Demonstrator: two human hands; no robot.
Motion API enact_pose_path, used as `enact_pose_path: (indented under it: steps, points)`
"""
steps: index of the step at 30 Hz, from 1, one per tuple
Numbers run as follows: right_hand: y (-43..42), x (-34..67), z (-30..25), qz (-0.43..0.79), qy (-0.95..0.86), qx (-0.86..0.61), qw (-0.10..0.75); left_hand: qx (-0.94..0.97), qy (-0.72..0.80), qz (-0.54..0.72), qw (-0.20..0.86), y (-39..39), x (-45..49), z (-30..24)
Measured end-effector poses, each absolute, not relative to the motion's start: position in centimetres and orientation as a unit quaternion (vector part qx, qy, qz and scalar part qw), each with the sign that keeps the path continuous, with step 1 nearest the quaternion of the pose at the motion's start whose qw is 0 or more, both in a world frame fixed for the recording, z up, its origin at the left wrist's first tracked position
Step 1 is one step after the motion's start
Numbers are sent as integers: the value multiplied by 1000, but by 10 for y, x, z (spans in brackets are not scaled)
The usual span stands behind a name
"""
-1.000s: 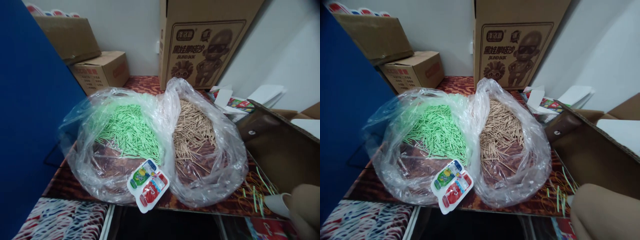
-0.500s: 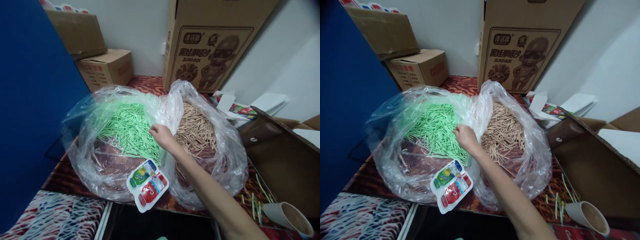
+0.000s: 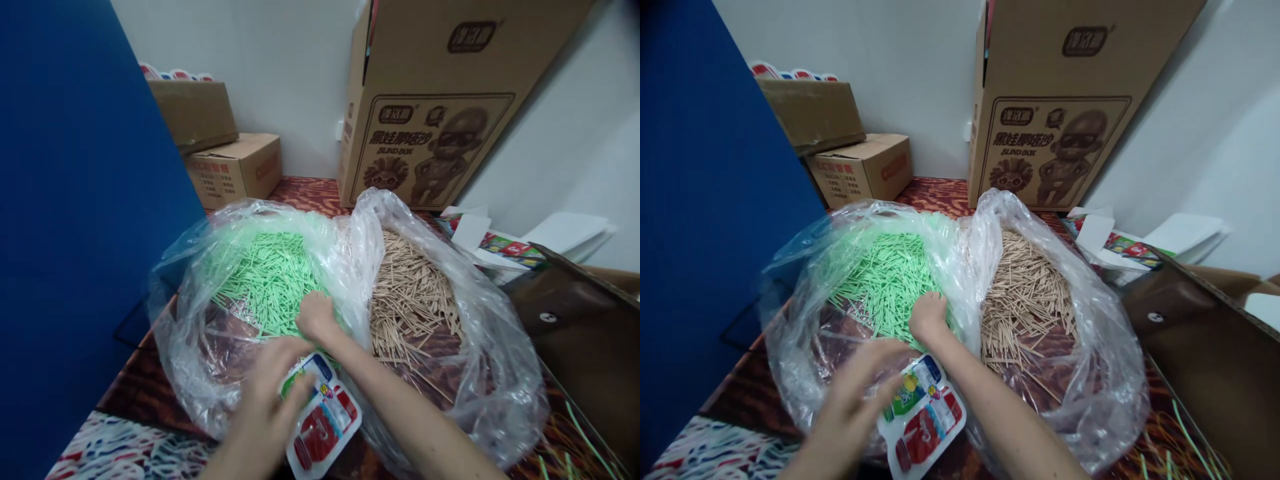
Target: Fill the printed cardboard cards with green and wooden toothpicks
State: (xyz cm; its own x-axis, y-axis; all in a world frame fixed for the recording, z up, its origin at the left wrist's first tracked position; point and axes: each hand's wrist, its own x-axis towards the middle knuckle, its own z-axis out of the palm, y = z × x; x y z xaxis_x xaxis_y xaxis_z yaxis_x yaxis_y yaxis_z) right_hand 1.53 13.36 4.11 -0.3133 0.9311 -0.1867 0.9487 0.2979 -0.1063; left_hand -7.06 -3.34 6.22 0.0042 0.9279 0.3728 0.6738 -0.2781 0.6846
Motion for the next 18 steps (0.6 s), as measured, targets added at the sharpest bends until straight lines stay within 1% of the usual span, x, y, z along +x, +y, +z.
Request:
enact_pose_path:
  steps: [4,7,11,18]
  points:
    - [136,17,39,-127,797,588,55,805,533,205,160,-51,-33,0]
    - [139,19,40,-161,785,596,56,817,538,137,157,-54,-17,-22]
    - [145,31,43,-225,767,601,31,805,555,124,167,-46,-21,-12]
    - [168,68,43,-372,715,590,-57,822,529,75,196,-44,-45,9]
